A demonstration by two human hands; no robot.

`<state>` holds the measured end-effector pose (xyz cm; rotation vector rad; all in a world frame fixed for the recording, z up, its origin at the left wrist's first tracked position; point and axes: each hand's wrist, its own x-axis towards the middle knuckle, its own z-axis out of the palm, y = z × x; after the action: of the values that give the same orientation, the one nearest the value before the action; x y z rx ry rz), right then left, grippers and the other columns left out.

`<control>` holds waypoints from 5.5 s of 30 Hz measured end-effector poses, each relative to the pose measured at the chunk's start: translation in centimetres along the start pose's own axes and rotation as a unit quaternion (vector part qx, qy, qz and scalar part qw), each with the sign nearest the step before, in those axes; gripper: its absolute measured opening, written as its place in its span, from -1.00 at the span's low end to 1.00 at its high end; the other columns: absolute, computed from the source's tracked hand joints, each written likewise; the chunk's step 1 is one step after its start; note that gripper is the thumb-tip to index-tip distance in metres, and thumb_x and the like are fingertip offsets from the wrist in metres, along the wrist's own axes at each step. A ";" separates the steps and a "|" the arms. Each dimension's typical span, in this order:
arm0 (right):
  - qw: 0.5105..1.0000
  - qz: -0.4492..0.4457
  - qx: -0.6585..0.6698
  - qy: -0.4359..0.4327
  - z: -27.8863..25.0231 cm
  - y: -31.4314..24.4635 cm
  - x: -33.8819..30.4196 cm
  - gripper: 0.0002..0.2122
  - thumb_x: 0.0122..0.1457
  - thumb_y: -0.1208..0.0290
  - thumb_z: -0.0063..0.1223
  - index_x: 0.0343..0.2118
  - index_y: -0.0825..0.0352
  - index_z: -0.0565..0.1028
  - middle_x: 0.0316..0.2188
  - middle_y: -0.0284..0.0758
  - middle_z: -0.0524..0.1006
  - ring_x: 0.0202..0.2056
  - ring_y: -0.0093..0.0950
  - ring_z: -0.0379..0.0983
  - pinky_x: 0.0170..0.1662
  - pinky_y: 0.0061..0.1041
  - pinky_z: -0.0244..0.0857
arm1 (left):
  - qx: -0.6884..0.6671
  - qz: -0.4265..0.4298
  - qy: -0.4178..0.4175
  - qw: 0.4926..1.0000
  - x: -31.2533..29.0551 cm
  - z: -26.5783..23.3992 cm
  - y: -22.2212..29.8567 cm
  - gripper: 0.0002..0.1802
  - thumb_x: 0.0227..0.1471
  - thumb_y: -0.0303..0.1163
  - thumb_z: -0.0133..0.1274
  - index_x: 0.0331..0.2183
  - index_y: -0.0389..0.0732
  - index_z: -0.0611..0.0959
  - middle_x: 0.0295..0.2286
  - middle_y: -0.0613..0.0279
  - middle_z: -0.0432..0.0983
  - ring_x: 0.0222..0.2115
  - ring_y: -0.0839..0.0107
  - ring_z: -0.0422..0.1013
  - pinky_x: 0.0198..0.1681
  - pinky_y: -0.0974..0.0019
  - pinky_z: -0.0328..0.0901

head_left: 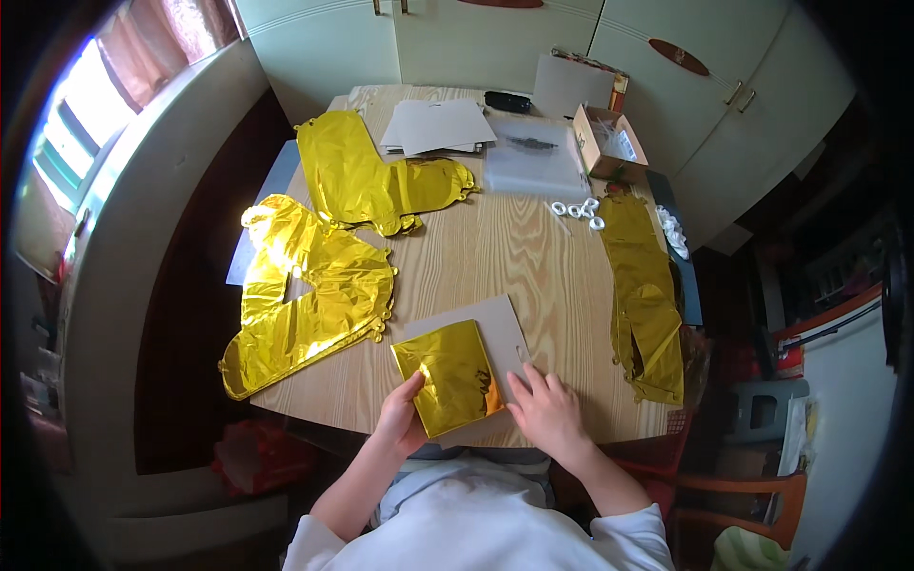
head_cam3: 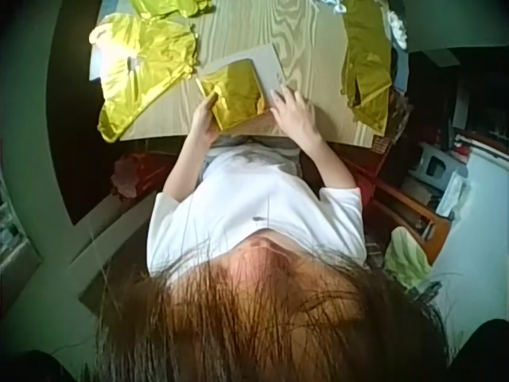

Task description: Manually packaging gold foil decorations or balloons into plastic sleeves with cardboard inserts.

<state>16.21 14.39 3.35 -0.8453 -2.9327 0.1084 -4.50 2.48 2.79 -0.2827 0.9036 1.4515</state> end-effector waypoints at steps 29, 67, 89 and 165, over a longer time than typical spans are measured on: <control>0.983 -0.169 0.064 -0.021 3.4 5.0 6.7 -0.06 -0.05 -0.30 0.05 0.27 0.31 0.12 0.30 -0.24 0.10 0.32 -0.27 -0.04 0.35 -0.16 -0.23 | 0.807 0.430 -0.052 0.401 2.1 0.5 1.0 -0.15 -0.06 -0.07 0.20 0.16 -0.29 0.29 0.17 -0.19 0.11 0.23 -0.12 0.01 0.28 -0.07 -0.08; 0.971 -0.180 0.042 -0.151 1.9 3.3 7.0 0.29 -0.38 -0.43 0.20 0.33 0.36 -0.12 0.36 -0.11 -0.17 0.37 -0.17 -0.33 0.39 -0.23 -0.42 | 0.774 0.298 0.121 0.545 -5.2 -5.3 0.9 -0.54 -0.11 -0.16 0.25 -0.19 -0.24 0.60 -0.21 0.02 0.55 -0.30 0.17 0.51 -0.27 0.23 0.38; 0.946 -0.039 0.321 -0.023 1.5 11.0 22.0 -0.22 0.09 -0.26 -0.03 0.18 0.34 0.28 0.23 -0.04 0.21 0.28 -0.18 0.06 0.27 -0.17 0.04 | 0.265 0.055 0.043 0.962 -6.8 -6.1 -1.8 -0.68 0.16 -0.35 0.09 -0.12 -0.37 0.57 -0.27 0.24 0.54 -0.31 0.55 0.41 -0.25 0.44 0.30; 0.976 -0.084 0.197 0.029 1.4 1.9 11.7 -0.89 0.06 0.40 0.08 -0.35 0.26 0.54 -0.42 -0.27 0.57 -0.39 -0.27 0.53 -0.31 -0.34 0.44 | 0.220 0.177 0.052 0.958 -3.1 -4.5 -5.2 -0.74 0.18 -0.44 0.01 -0.14 -0.39 0.55 -0.25 0.24 0.53 -0.27 0.54 0.40 -0.18 0.43 0.29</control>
<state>7.20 22.22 2.51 -0.5293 -2.7689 0.6168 -0.87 -3.60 0.16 0.1445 1.3866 1.5205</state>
